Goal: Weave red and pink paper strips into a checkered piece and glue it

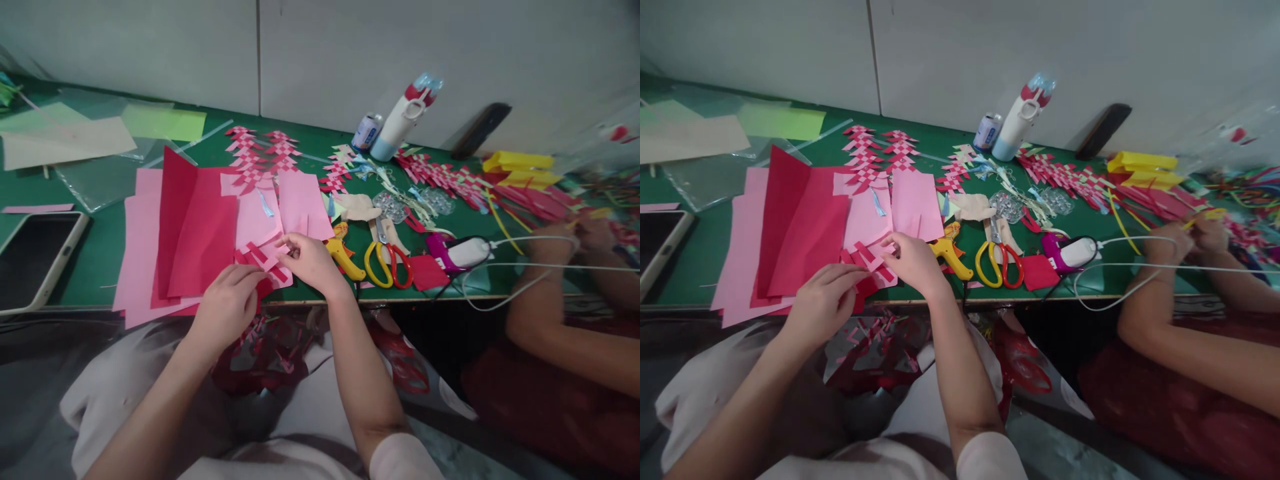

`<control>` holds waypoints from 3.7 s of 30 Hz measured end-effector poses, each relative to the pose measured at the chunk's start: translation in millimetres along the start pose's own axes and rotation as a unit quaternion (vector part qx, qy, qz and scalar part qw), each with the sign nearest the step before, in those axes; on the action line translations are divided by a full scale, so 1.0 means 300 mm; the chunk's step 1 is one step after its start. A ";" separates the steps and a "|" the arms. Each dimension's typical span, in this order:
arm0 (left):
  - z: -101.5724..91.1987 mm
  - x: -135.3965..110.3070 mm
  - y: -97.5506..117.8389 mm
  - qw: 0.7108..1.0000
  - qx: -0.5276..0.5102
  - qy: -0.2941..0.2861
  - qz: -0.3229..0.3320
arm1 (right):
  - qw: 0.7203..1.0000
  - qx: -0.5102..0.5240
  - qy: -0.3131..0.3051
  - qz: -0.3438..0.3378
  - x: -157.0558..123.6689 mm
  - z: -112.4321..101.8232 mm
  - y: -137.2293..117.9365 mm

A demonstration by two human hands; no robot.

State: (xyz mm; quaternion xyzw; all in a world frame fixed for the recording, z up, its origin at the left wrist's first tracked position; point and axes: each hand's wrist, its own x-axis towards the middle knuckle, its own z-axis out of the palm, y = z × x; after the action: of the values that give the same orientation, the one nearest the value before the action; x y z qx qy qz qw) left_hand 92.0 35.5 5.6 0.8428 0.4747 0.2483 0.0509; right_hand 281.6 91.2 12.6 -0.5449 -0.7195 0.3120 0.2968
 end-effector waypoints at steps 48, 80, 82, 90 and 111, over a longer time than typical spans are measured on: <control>0.065 0.060 0.041 0.980 0.129 0.017 -0.147 | 0.988 -0.017 -0.038 -0.147 -0.005 -0.006 -0.054; 0.053 0.060 0.039 0.978 0.044 0.040 -0.199 | 0.975 -0.191 -0.041 -0.102 -0.024 0.026 -0.043; 0.053 0.059 0.038 0.978 0.047 0.038 -0.201 | 0.979 -0.176 -0.043 -0.096 -0.025 0.022 -0.041; 0.059 0.055 0.050 0.979 0.093 0.030 -0.177 | 0.998 -0.035 -0.032 -0.035 -0.003 0.006 -0.033; 0.066 0.039 0.051 0.987 0.143 -0.040 -0.057 | 0.993 0.059 -0.086 0.057 0.039 0.003 -0.024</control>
State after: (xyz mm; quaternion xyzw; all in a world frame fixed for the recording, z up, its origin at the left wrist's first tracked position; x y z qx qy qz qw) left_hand 118.0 39.9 -2.6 0.8222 0.5503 0.1406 -0.0376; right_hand 274.0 101.0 18.6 -0.5374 -0.6906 0.4161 0.2472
